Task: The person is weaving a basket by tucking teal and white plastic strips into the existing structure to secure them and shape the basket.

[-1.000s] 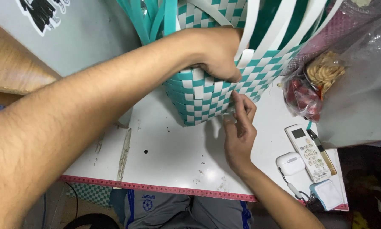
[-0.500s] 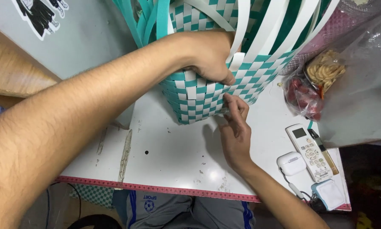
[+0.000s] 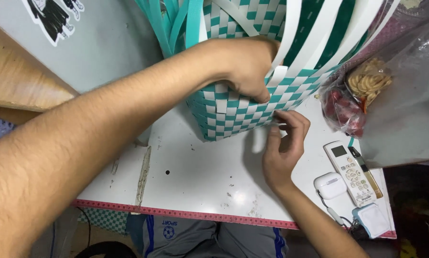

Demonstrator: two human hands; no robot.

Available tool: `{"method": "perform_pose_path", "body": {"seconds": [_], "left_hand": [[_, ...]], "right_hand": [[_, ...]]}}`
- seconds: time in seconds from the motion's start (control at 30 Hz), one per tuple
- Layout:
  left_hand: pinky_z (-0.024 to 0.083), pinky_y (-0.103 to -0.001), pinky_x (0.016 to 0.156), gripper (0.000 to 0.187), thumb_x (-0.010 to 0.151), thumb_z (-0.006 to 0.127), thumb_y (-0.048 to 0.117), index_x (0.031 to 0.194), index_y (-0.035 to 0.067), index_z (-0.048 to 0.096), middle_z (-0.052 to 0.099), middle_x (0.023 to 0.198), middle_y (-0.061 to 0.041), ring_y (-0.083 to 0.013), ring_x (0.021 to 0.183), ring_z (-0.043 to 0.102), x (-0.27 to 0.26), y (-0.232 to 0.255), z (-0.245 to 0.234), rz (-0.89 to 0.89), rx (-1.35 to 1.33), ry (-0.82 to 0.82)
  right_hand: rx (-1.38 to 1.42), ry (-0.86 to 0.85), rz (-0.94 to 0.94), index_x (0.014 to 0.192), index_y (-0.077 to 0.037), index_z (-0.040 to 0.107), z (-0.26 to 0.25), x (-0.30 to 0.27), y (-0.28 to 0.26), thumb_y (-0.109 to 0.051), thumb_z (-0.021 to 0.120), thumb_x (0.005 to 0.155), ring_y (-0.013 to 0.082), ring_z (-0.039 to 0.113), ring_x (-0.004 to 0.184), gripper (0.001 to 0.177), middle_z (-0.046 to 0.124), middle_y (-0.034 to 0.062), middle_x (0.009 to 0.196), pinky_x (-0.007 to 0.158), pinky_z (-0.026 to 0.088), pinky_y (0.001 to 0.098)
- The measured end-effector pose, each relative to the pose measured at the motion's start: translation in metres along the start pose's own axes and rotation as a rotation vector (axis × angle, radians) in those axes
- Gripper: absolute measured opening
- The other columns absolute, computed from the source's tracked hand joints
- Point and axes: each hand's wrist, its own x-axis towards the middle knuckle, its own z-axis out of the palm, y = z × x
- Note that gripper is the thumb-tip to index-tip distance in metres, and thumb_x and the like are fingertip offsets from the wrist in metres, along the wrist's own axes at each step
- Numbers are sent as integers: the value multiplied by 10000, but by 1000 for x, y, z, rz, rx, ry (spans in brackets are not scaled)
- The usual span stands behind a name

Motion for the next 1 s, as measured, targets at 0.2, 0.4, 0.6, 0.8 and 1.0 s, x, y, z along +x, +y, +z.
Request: {"method": "perform_pose_path", "body": {"seconds": [0.2, 0.4, 0.6, 0.8, 1.0], "left_hand": [[526, -333, 629, 470, 761, 709, 244, 1159, 93, 508, 590, 1070, -77, -235, 833, 618, 20, -9, 12, 79, 183, 126], [552, -341, 703, 433, 776, 651, 189, 1194, 135, 553, 650, 1137, -61, -252, 922, 646, 15, -10, 8, 149, 78, 153], [474, -318, 749, 275, 753, 614, 286, 1014, 201, 613, 667, 975, -11, -195, 833, 584, -4, 0, -5, 151, -15, 13], [477, -362, 878, 388, 830, 618, 240, 1193, 117, 557, 622, 1225, -84, -284, 1022, 603, 9, -13, 3, 297, -2, 127], [537, -353, 770, 374, 779, 646, 199, 1139, 107, 605, 677, 1100, -90, -266, 927, 658, 7, -15, 7, 282, -41, 183]], "right_hand": [[-127, -54, -158, 1169, 48, 562, 0, 3, -5, -6, 440, 982, 293, 491, 1075, 230, 468, 180, 1087, 949, 458, 370], [-330, -160, -345, 1370, 28, 445, 6, -14, 6, 110, 465, 886, 370, 474, 1210, 491, 402, 217, 1283, 1002, 411, 429], [-793, -33, -549, 1348, 71, 467, 9, -18, 27, -99, 538, 923, 326, 427, 1173, 463, 356, 186, 1432, 921, 355, 458], [-1082, -25, -680, 1198, 36, 627, 8, -8, 14, -187, 395, 944, 322, 481, 1194, 410, 521, 207, 1335, 991, 316, 476], [-922, 28, -784, 1246, 59, 592, 11, -8, 41, -79, 542, 795, 455, 353, 1248, 474, 435, 286, 1404, 963, 163, 616]]}}
